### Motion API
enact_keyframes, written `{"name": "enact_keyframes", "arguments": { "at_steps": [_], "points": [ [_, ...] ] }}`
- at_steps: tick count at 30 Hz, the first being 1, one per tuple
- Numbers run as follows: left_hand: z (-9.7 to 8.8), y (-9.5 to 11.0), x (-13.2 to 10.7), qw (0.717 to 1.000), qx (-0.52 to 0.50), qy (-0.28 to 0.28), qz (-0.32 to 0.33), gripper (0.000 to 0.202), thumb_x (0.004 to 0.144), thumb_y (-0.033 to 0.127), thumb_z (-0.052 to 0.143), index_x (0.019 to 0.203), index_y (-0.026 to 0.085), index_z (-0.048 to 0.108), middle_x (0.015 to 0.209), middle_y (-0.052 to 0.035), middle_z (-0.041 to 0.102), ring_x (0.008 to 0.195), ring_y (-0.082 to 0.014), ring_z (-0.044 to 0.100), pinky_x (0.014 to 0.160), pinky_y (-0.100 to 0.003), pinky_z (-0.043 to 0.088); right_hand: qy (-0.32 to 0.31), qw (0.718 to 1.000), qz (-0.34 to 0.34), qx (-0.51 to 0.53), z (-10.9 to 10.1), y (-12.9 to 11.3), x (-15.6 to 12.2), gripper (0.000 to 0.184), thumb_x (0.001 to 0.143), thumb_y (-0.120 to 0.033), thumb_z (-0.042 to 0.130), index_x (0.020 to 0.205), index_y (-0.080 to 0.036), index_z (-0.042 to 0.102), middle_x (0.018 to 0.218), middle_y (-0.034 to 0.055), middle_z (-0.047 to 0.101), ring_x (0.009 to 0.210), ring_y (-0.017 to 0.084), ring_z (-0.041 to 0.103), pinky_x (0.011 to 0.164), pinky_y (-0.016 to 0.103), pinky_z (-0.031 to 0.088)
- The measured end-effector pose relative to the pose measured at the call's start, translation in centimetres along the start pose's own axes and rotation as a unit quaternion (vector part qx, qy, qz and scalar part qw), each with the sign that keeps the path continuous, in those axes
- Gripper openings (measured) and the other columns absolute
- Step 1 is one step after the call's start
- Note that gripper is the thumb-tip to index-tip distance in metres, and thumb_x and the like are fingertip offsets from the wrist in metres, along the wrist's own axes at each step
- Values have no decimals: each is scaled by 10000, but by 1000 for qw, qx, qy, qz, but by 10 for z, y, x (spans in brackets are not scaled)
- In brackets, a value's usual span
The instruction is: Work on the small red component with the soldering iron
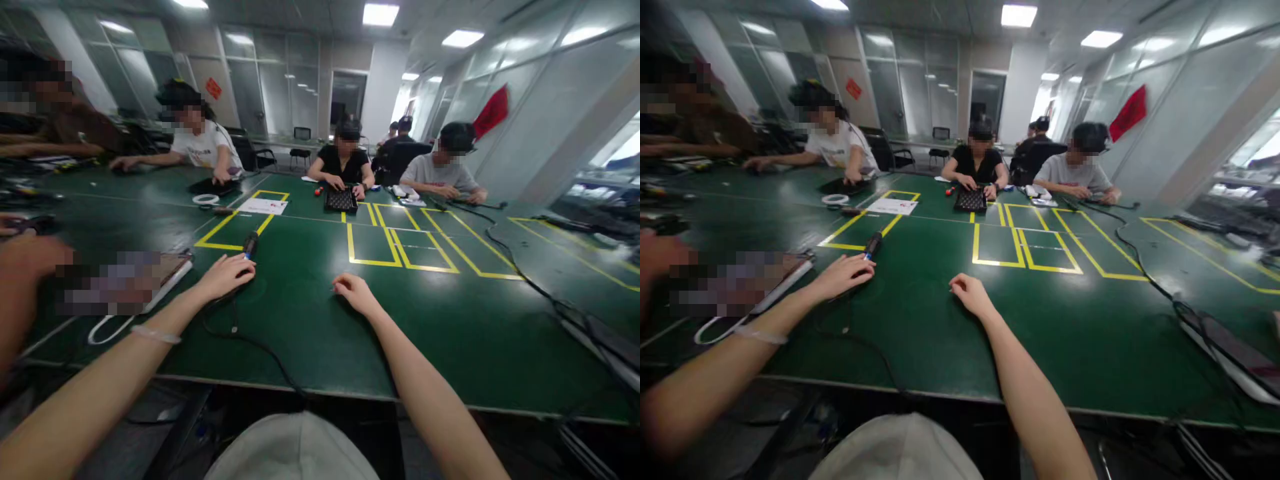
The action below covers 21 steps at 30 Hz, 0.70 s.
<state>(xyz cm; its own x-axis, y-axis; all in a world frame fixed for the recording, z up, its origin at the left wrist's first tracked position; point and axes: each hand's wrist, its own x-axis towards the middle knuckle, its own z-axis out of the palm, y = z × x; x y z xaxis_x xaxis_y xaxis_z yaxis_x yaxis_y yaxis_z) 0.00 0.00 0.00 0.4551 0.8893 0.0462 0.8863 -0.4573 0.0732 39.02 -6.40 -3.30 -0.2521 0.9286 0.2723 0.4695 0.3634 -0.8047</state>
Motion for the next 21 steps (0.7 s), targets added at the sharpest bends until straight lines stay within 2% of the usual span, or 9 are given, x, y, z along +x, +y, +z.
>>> {"name": "enact_keyframes", "arguments": {
  "at_steps": [5,9,11,14,17,21],
  "points": [
    [-12,-45,-13,1000,15,-8,-12,433,879,567,355,1015,269,639,1371,-19,544,1344,-274,349,1080,-464,203,-3,1000,2,-4,0,1,0,159,829,-199,505,902,-183,644,793,16,694,728,155,641,731,274,484],
    [-20,-63,-21,997,55,-1,-50,454,902,531,359,1154,230,589,1402,-51,510,1296,-255,375,1083,-495,153,-4,1000,5,3,1,2,0,152,829,-200,504,889,-186,643,785,16,693,721,159,642,722,277,487],
    [-23,-61,-25,993,94,34,-69,468,902,512,393,1214,196,539,1400,-90,498,1267,-247,392,1082,-504,144,-4,1000,2,7,1,2,1,153,827,-197,506,893,-187,643,785,16,693,726,160,643,724,279,487],
    [-25,-48,-30,980,161,79,-87,423,890,506,434,1104,164,561,1332,-113,535,1223,-246,415,1089,-494,139,-5,1000,-3,6,0,1,0,150,823,-193,509,891,-184,643,781,16,693,726,161,641,726,281,484],
    [-25,-32,-33,972,201,91,-78,350,887,477,457,970,161,582,1254,-100,574,1206,-241,409,1103,-494,105,-7,1000,-4,-1,-1,-1,0,152,827,-194,507,889,-182,645,781,17,694,715,159,635,720,280,479],
    [-23,-23,-36,962,239,106,-78,349,834,472,528,967,157,596,1234,-109,582,1204,-263,410,1098,-512,125,-10,1000,0,-5,-1,-2,-1,154,828,-197,508,893,-180,647,781,18,696,718,160,638,720,281,476]
  ]
}}
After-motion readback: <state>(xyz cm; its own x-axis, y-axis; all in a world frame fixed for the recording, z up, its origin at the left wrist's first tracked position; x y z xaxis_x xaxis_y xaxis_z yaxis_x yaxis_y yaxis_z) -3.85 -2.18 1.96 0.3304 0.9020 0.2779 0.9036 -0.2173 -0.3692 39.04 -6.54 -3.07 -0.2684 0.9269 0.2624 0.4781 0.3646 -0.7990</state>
